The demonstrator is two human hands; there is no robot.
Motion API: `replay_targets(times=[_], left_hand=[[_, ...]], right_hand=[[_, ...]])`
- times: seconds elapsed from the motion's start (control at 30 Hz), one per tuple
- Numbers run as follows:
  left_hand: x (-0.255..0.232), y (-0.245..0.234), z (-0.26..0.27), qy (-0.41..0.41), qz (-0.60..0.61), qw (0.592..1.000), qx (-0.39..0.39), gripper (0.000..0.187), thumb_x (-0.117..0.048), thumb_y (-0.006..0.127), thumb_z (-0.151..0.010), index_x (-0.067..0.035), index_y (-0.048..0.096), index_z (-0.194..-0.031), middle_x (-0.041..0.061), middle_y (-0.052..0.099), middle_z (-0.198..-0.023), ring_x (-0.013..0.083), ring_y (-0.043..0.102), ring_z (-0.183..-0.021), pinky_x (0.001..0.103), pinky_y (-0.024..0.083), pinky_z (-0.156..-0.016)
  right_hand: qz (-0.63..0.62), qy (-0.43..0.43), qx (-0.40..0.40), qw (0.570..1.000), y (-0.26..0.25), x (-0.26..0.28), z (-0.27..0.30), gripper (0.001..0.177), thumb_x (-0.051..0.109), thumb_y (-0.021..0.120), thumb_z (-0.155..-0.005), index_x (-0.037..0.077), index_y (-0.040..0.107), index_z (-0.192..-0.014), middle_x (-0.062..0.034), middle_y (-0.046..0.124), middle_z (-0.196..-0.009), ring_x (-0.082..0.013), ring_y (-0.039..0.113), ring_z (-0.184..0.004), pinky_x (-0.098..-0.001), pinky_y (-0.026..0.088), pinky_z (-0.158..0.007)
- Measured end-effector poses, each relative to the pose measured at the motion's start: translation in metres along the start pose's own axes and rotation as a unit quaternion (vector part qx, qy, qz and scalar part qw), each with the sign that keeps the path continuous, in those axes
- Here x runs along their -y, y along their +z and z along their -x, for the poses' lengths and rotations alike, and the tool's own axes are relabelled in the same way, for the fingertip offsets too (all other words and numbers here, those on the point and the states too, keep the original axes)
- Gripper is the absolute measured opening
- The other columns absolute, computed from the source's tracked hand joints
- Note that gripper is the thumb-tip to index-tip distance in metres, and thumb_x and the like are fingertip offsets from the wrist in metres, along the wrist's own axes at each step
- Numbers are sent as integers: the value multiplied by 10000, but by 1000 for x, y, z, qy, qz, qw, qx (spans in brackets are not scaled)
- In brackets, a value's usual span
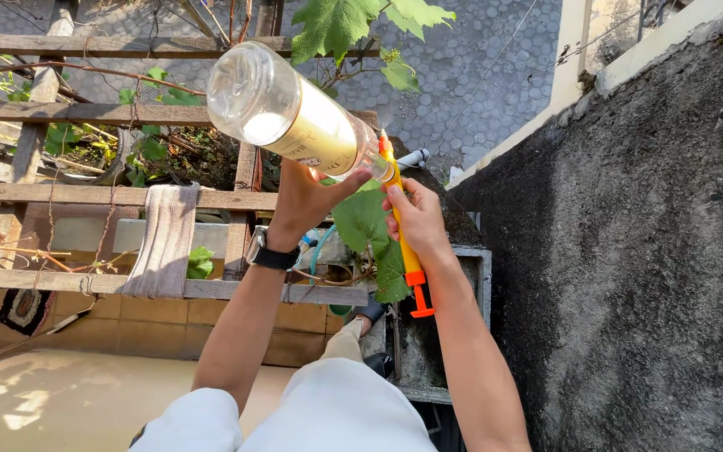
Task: The recorder is assembling and pressurizing a DIY air horn using a plastic syrup bottle and a hand pump on a balcony.
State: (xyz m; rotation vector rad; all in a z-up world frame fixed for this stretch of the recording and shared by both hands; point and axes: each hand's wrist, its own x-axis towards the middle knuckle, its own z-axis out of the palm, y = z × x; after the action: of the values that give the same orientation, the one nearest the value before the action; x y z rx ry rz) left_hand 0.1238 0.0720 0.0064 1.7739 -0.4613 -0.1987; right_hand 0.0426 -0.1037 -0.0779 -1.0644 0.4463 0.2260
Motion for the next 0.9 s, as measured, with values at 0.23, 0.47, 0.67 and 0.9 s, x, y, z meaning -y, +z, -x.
replay_targets(times=[0.23, 0.47, 0.67, 0.9], left_hand=[[-6, 6, -1, -25, -103, 994, -6, 443, -228, 906, -816, 6, 724, -1145, 57, 780, -1073, 115, 731, -945, 294, 599, -736], [-9, 16, -11, -43, -23, 998, 30, 424, -211, 872, -846, 13, 692, -1158, 79, 768, -1096, 130, 737, -973, 306, 639, -795], [1, 24, -19, -19, 51, 998, 36, 508, -169, 876, -886, 24, 616, -1277, 95, 730, -1203, 160, 729, -1097, 321, 611, -950], [-23, 22, -36, -97, 100, 990, 36, 553, -131, 868, -820, 2, 590, -1279, 74, 721, -1180, 154, 721, -1035, 328, 621, -803]], right_hand=[[-3, 8, -12, 1000, -8, -5, -1, 221, 204, 567, -1038, 6, 634, -1109, -15, 570, -802, -71, 490, -532, -244, 405, -439], [-21, 25, -19, 999, -17, -11, -2, 210, 204, 565, -1039, 12, 632, -1091, -8, 559, -781, -68, 492, -534, -237, 395, -433], [-32, 54, -31, 998, -26, -16, -11, 216, 198, 566, -1042, -5, 632, -1073, -14, 558, -776, -70, 483, -530, -244, 403, -431], [-69, -2, -6, 998, -23, 1, -28, 193, 188, 570, -1031, 14, 633, -1084, -11, 557, -786, -76, 495, -521, -244, 400, -429]])
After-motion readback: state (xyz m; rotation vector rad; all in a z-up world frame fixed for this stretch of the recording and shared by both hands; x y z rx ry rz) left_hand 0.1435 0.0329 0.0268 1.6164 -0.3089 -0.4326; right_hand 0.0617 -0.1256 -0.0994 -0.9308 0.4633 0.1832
